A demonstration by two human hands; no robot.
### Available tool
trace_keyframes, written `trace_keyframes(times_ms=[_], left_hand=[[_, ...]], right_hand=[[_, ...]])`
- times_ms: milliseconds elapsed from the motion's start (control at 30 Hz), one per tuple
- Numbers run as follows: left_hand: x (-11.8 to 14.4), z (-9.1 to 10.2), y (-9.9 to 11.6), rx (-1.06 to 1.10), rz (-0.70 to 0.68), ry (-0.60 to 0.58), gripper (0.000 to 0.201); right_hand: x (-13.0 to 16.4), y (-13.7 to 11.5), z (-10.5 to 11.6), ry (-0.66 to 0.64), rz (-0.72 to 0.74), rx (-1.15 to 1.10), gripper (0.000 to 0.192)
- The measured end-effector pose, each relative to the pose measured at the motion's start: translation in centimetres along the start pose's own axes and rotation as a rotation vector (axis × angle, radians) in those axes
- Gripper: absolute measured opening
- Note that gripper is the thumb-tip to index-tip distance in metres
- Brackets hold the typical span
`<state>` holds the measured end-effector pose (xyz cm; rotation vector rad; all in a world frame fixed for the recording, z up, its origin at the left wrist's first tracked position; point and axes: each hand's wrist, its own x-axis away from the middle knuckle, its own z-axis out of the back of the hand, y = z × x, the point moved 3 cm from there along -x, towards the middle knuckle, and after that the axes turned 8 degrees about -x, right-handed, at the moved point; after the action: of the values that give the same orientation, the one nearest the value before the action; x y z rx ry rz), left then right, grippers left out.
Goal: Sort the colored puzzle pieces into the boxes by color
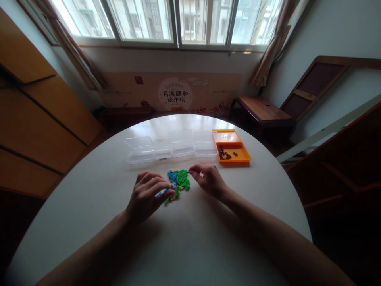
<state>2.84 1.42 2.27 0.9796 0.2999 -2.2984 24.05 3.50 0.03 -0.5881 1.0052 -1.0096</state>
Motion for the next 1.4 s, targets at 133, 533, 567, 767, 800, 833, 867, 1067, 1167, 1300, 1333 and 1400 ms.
trace_keyframes(times_ms=[133, 533, 567, 767, 800, 833, 867, 1067, 1167, 1300, 1333, 1400], left_hand=[[0.3, -0.1, -0.5, -0.001, 0.010, -0.028, 0.012], [1.0, -0.4, -2.5, -0.069, 0.254, -0.090, 0.012], [1.0, -0.6, -2.8, -0.067, 0.289, -0.107, 0.015], [1.3, -1.9, -3.4, -0.041, 0.376, -0.276, 0.026], [1.3, -2.1, -3.3, -0.038, 0.373, -0.306, 0.027], [1.2, -2.2, -3.2, -0.039, 0.368, -0.331, 0.028], [1.2, -2.4, -3.0, -0.043, 0.360, -0.350, 0.028], [0.9, -3.0, -2.6, -0.079, 0.274, -0.302, 0.018], [0.9, -3.1, -2.5, -0.092, 0.256, -0.265, 0.016], [0.7, -3.1, -2.4, -0.105, 0.254, -0.240, 0.012], [0.7, -3.0, -2.4, -0.107, 0.254, -0.239, 0.012], [0.4, -2.8, -2.2, -0.106, 0.253, -0.234, 0.011]], right_hand=[[-2.7, 2.1, 2.3, 0.226, -0.083, 0.078, 0.020], [-4.2, 4.3, 4.3, 0.364, -0.184, -0.093, 0.026], [-3.7, 4.1, 4.1, 0.349, -0.173, -0.065, 0.025], [-1.5, 3.0, 3.1, 0.249, -0.046, 0.049, 0.018], [-1.3, 2.8, 2.9, 0.229, -0.027, 0.058, 0.017], [-1.1, 2.6, 2.7, 0.208, -0.009, 0.063, 0.016], [-1.0, 2.4, 2.5, 0.188, 0.009, 0.067, 0.015], [-0.3, 1.8, 1.5, 0.109, 0.064, 0.074, 0.012], [-0.1, 1.7, 1.3, 0.096, 0.063, 0.065, 0.012], [0.0, 1.0, 0.9, 0.073, 0.070, 0.037, 0.012], [0.0, 0.8, 0.8, 0.066, 0.073, 0.027, 0.012], [0.1, 0.2, 0.7, 0.048, 0.075, 0.006, 0.012]])
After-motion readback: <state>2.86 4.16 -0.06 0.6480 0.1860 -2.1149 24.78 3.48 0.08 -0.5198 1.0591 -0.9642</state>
